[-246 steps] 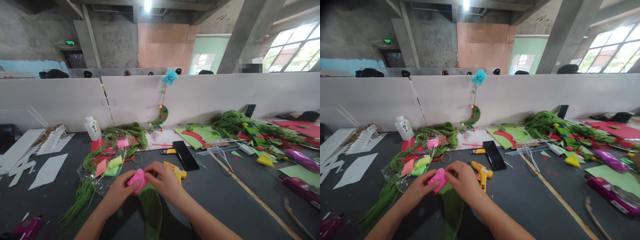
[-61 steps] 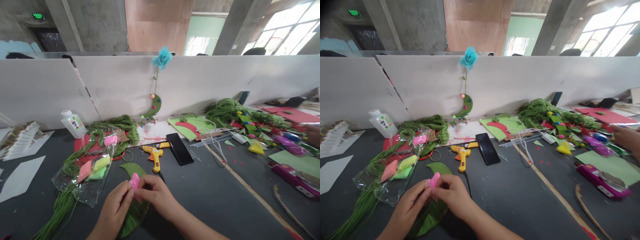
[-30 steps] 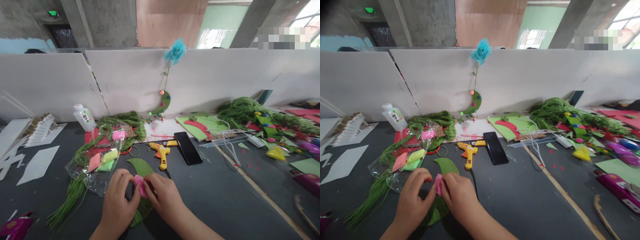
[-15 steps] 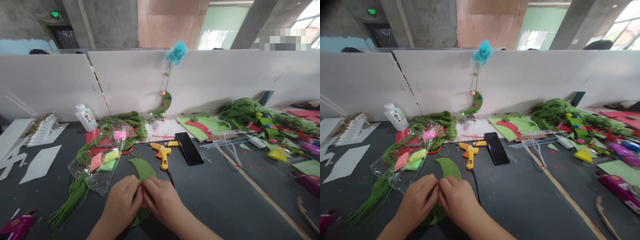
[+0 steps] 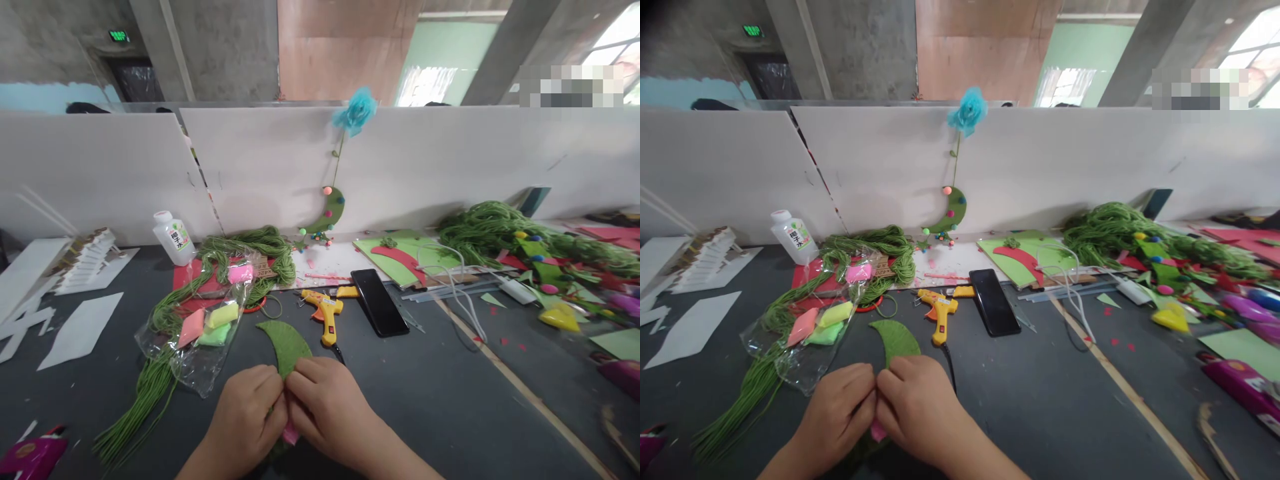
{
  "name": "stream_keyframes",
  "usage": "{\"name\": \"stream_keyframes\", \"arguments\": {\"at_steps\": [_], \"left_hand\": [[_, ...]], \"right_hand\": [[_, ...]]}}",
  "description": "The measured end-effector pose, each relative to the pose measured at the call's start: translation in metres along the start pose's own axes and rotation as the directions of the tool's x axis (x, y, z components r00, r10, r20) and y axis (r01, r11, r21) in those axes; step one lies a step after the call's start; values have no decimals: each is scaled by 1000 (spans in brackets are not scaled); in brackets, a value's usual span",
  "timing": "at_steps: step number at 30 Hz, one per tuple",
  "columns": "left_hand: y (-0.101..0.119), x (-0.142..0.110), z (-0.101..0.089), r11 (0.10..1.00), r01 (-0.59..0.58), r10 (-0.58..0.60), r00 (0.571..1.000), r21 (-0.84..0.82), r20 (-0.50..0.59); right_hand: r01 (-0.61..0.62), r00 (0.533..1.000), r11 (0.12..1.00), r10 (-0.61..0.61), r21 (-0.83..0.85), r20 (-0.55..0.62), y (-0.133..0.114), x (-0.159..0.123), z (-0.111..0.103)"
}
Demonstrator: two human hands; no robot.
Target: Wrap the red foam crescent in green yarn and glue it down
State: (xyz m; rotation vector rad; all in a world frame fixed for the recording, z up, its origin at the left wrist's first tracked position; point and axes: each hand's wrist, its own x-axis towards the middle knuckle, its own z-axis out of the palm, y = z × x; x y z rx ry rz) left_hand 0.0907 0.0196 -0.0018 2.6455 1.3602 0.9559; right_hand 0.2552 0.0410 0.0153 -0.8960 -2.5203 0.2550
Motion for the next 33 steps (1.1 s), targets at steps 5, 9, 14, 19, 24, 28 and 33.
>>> {"name": "stream_keyframes", "arguments": {"at_steps": [5,9,14,19,24,28,33], "left_hand": [[2,-1,0,999,-34,34,998,2,-60],[5,-1,-1,999,-45,45,988,1,-146],[9,-4,2,1000,-3,5,970,8,-241],[10,-7,5,997,79,-82,962,-22,-260],[8,-2,2,958,246,-266,954,-145,-141],[3,3,1,911,356,-373,927,-207,-49],[2,3,-2,859,382,-397,917,-340,26]], "right_hand": [[-103,993,973,113,208,-35,-4,1,3],[-249,946,869,312,429,-83,-13,1,9],[-416,847,695,530,587,-28,-25,5,16],[-448,796,554,604,702,31,-24,9,20],[-388,840,495,537,777,77,-7,11,14],[-356,875,518,477,778,83,4,11,7],[-341,864,595,504,727,-8,6,9,1]]}}
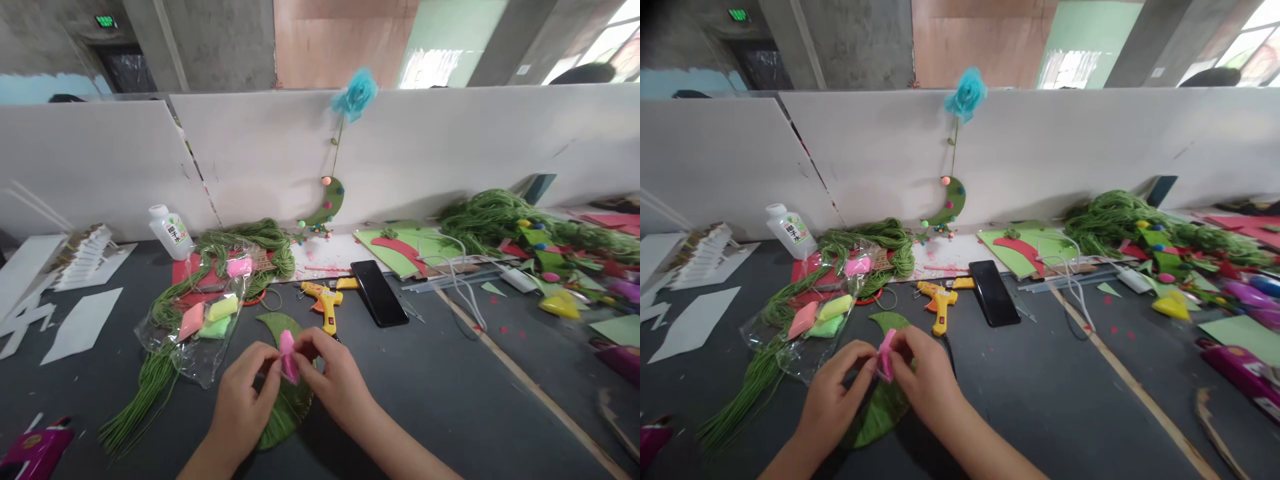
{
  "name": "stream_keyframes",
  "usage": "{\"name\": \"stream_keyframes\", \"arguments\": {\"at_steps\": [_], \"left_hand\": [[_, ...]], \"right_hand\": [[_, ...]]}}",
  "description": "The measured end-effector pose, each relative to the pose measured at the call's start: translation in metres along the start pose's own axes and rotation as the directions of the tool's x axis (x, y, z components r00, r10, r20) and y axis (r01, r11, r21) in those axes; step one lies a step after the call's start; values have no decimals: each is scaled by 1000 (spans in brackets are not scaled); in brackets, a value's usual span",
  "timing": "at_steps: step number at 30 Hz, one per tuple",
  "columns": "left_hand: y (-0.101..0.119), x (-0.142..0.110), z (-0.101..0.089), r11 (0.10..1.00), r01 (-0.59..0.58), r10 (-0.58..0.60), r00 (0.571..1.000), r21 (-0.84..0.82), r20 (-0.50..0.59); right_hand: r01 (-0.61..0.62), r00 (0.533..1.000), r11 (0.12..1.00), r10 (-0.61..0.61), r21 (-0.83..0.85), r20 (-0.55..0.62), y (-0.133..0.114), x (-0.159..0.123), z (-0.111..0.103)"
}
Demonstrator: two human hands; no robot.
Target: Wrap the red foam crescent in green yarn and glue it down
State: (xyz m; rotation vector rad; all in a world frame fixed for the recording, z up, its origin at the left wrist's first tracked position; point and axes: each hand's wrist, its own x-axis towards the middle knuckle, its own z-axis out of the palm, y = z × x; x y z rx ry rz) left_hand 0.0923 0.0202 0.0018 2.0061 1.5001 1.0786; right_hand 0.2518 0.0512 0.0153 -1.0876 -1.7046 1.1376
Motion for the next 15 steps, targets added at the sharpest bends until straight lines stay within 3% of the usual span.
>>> {"name": "stream_keyframes", "arguments": {"at_steps": [4,7,9,11,13,15], "left_hand": [[-1,-2,-2,997,-75,74,996,15,51],[-2,-1,-1,999,14,-23,984,51,178],[-3,0,1,997,66,-74,968,40,241],[-4,1,2,997,34,-50,972,75,228],[-6,2,1,988,-34,8,985,150,170],[-9,3,1,975,-61,36,992,214,118]], "right_hand": [[-78,996,990,82,113,-31,0,1,-2],[-221,975,917,200,333,98,-2,1,-2],[-254,967,887,221,385,129,-3,0,-2],[-178,984,934,167,309,61,-5,-2,-2],[2,1000,994,-3,107,5,-6,-3,-4],[170,985,980,-166,-99,48,-6,-4,-5]]}}
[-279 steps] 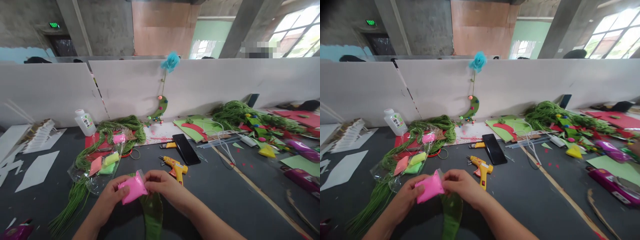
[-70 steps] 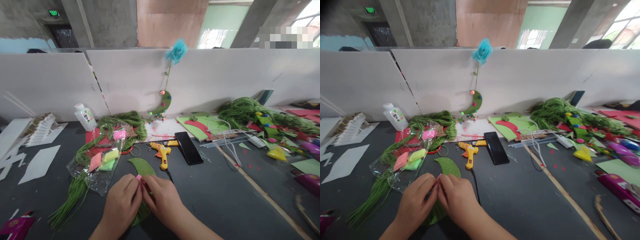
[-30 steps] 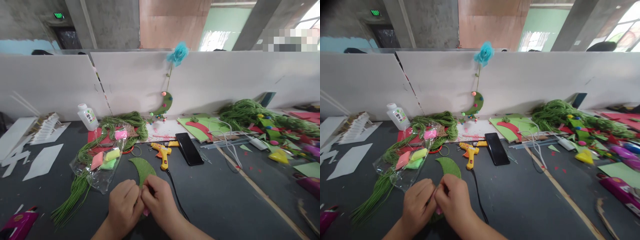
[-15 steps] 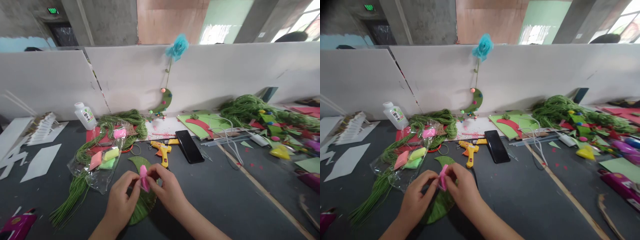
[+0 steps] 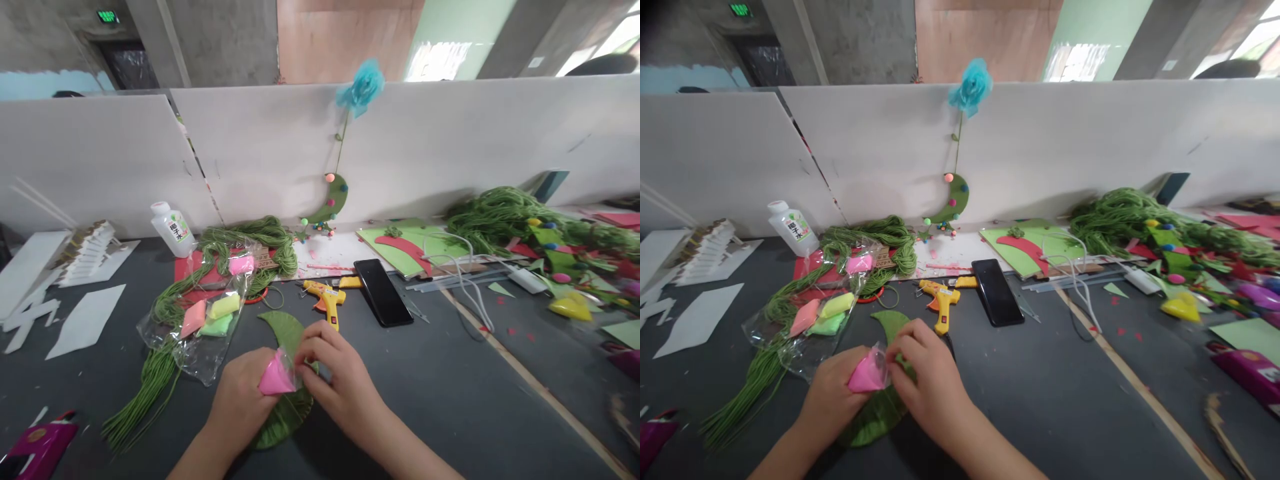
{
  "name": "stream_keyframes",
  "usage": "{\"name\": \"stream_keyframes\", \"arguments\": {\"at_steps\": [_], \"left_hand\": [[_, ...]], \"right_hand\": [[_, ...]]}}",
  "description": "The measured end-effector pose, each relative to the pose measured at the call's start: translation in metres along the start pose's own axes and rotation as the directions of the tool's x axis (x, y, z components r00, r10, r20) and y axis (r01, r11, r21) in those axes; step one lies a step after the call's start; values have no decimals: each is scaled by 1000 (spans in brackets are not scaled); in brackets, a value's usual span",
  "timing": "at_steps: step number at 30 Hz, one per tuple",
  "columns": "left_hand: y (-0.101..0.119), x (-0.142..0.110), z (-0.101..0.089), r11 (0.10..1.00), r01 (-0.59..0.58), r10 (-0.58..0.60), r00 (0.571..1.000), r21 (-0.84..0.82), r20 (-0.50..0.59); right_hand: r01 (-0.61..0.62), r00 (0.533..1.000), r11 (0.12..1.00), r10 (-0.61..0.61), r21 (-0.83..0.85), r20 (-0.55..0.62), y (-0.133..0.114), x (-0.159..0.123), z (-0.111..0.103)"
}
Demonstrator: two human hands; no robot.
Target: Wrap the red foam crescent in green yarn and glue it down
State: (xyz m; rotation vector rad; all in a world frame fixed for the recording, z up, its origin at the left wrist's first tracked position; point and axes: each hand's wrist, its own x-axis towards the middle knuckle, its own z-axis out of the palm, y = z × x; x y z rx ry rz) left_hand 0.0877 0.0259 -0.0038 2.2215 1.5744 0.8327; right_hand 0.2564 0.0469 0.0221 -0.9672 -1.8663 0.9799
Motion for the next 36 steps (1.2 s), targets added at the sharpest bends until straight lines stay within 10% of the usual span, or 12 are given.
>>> {"name": "stream_keyframes", "arguments": {"at_steps": [8,20,36], "left_hand": [[-3,-3,6,992,-11,16,999,128,-36],[11,1,-3,978,172,-198,938,114,284],[16,3,-3,842,422,-293,881,-336,373]], "right_hand": [[-83,995,992,87,-94,46,1,2,-2],[-132,965,983,156,-125,210,2,2,-2],[88,867,969,40,-232,497,-5,3,-17]]}}
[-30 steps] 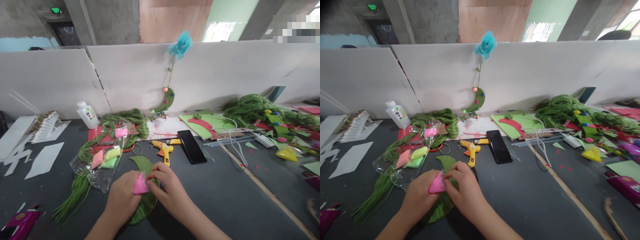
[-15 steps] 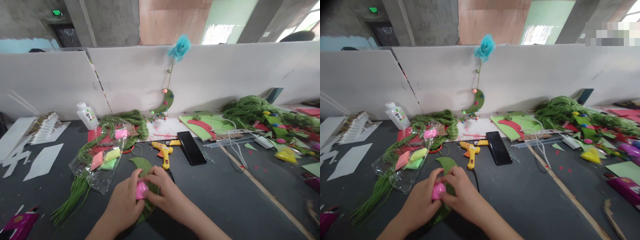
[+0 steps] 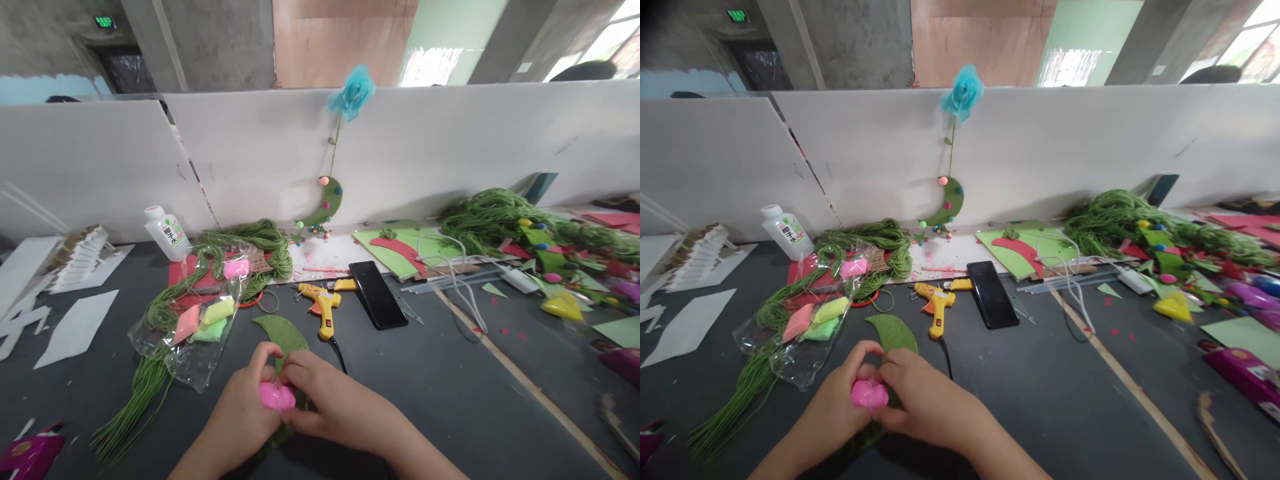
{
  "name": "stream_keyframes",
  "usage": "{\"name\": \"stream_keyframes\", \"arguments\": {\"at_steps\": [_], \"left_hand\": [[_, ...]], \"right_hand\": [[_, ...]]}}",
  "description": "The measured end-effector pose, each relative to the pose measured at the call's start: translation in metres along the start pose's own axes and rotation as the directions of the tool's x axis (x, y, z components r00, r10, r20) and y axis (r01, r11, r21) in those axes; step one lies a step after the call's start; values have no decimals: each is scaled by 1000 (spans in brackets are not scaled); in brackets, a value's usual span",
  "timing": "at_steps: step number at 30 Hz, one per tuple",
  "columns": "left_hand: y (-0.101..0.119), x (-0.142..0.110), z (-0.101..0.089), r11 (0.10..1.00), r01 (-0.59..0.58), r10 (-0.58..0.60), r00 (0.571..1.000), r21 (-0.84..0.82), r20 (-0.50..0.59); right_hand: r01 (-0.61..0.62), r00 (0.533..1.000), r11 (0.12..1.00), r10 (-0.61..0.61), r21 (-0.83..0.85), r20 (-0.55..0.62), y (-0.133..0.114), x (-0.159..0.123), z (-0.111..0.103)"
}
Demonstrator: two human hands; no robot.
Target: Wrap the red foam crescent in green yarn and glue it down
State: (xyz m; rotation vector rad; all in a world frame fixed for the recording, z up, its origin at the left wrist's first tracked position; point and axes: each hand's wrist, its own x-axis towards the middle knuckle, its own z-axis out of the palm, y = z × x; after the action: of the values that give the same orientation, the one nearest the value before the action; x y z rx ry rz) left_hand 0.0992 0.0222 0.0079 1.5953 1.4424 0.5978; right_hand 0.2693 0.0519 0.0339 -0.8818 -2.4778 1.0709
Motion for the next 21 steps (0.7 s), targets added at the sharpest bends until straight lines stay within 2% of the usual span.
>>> {"name": "stream_keyframes", "arguments": {"at_steps": [4,7,10,12,15,18,21], "left_hand": [[3,0,0,989,81,-79,997,-122,24],[1,2,3,968,131,-120,991,-215,63],[-3,4,6,939,138,-118,990,-316,82],[-4,4,6,909,132,-104,990,-396,92],[0,0,0,855,153,-67,980,-495,186],[6,-3,-11,900,115,-36,981,-420,191],[8,-3,-20,974,2,34,988,-226,152]], "right_hand": [[23,1000,999,-22,50,-5,1,0,5],[43,999,999,-43,6,-22,2,3,12],[3,996,1000,-3,-1,-89,1,7,18],[-13,991,999,19,52,-129,1,8,19],[-26,990,986,48,164,-131,2,7,17],[-70,982,956,117,285,-149,4,7,14],[-67,968,975,115,212,-223,5,7,12]]}}
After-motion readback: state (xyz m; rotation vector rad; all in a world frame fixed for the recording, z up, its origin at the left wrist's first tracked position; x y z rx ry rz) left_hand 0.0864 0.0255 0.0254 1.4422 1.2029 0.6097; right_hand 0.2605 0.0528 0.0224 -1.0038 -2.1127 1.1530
